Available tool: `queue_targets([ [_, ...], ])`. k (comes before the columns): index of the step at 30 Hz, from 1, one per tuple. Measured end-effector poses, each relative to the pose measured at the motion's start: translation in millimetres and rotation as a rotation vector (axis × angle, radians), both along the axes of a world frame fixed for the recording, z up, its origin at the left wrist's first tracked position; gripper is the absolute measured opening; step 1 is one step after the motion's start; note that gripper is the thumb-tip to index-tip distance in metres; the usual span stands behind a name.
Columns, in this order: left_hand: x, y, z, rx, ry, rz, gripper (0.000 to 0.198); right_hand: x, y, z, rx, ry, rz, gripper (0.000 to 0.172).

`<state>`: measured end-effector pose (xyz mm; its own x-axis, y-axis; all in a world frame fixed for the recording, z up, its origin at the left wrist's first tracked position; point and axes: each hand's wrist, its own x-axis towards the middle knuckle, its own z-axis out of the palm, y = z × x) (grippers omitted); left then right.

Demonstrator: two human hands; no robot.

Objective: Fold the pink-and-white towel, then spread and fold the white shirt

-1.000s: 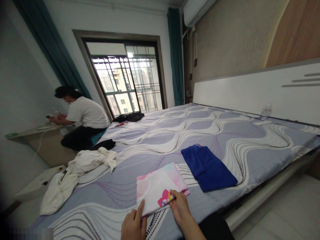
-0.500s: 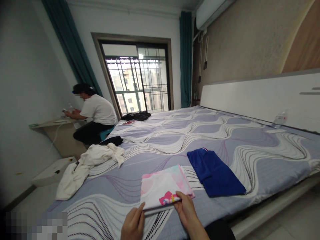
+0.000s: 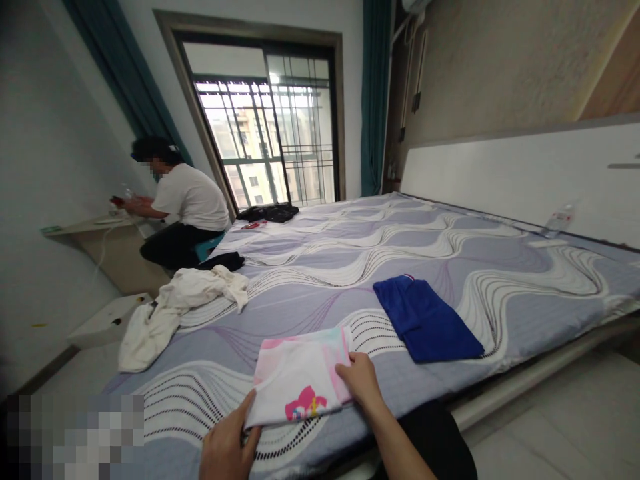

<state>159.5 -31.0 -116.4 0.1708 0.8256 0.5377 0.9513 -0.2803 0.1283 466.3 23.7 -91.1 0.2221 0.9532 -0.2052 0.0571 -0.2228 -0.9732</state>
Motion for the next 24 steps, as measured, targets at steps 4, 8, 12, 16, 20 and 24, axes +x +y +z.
queue_targets([
  [4, 5, -1, 5.4, -0.049, -0.026, 0.016, 0.045, 12, 0, 0.5, 0.021, -0.069, 0.000, 0.025],
  [8, 4, -2, 5.6, -0.060, -0.018, 0.014, 0.045, 25, -2, -1.4, 0.024, -0.113, -0.013, 0.029],
  [12, 5, -2, 4.5, -0.042, 0.014, -0.005, 0.045, 32, -2, -6.8, 0.017, -0.156, -0.030, 0.029],
  [16, 4, -4, 2.6, -0.012, 0.022, -0.041, 0.047, 37, -4, -6.9, 0.020, -0.203, -0.054, 0.024],
  [20, 3, -7, 3.7, -0.024, -0.049, -0.074, 0.051, 36, -11, 5.6, 0.038, -0.260, -0.181, 0.028],
  [24, 33, 2, 16.9, 0.018, -0.099, -0.204, 0.056, -5, -23, 19.8, 0.336, -0.434, -0.243, 0.052],
])
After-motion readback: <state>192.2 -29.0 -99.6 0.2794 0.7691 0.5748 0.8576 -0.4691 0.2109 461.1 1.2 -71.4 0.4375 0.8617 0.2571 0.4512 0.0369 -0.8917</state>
